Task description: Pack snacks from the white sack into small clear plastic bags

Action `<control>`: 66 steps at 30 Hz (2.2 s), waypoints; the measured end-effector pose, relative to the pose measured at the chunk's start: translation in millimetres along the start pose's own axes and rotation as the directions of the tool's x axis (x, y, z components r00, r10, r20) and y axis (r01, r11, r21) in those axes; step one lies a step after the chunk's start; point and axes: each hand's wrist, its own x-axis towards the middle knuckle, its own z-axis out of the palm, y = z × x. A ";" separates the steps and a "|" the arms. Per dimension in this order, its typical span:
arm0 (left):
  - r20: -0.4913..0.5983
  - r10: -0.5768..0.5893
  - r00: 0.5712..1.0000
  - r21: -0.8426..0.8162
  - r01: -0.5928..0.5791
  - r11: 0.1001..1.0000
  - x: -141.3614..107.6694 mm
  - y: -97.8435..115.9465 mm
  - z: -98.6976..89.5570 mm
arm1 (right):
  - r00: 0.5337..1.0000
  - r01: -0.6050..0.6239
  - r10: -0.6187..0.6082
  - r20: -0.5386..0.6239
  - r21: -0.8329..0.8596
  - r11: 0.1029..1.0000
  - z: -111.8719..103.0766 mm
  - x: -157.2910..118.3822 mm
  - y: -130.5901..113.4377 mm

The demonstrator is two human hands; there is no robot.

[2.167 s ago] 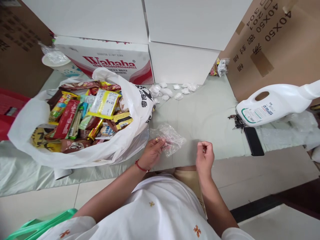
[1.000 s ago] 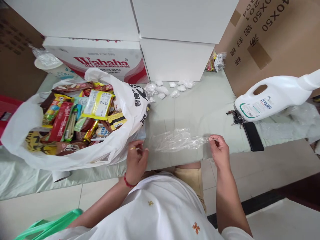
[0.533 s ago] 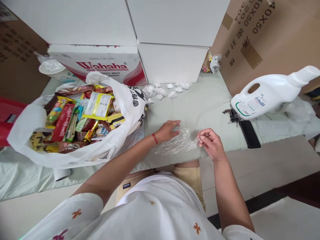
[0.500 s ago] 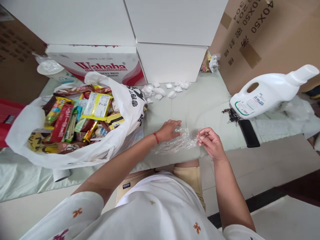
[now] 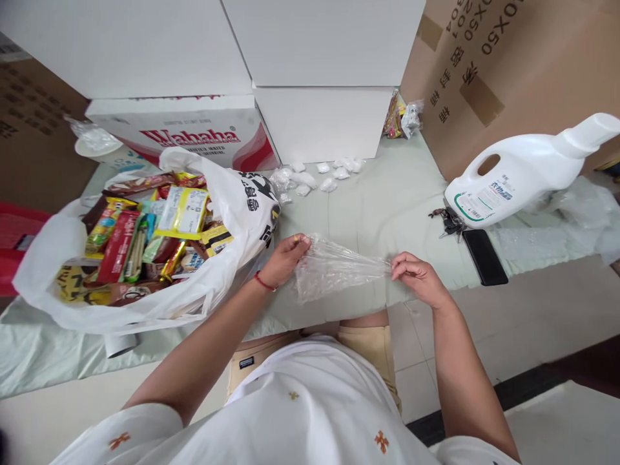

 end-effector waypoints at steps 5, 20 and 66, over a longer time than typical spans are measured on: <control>-0.171 -0.005 0.985 -0.173 -0.025 0.985 -21.9 -6.0 9.0 | 0.875 -0.084 0.017 -0.485 -0.118 0.989 22.5 8.5 -9.1; -0.469 0.175 0.866 0.077 -0.157 0.985 -22.4 -22.8 1.6 | 0.848 -0.267 0.301 -0.436 0.139 0.954 80.6 2.2 16.5; -0.431 0.529 0.731 0.705 -0.093 0.703 -39.5 7.7 23.3 | 0.800 -0.390 0.578 -0.162 0.592 0.705 181.3 -58.0 -36.9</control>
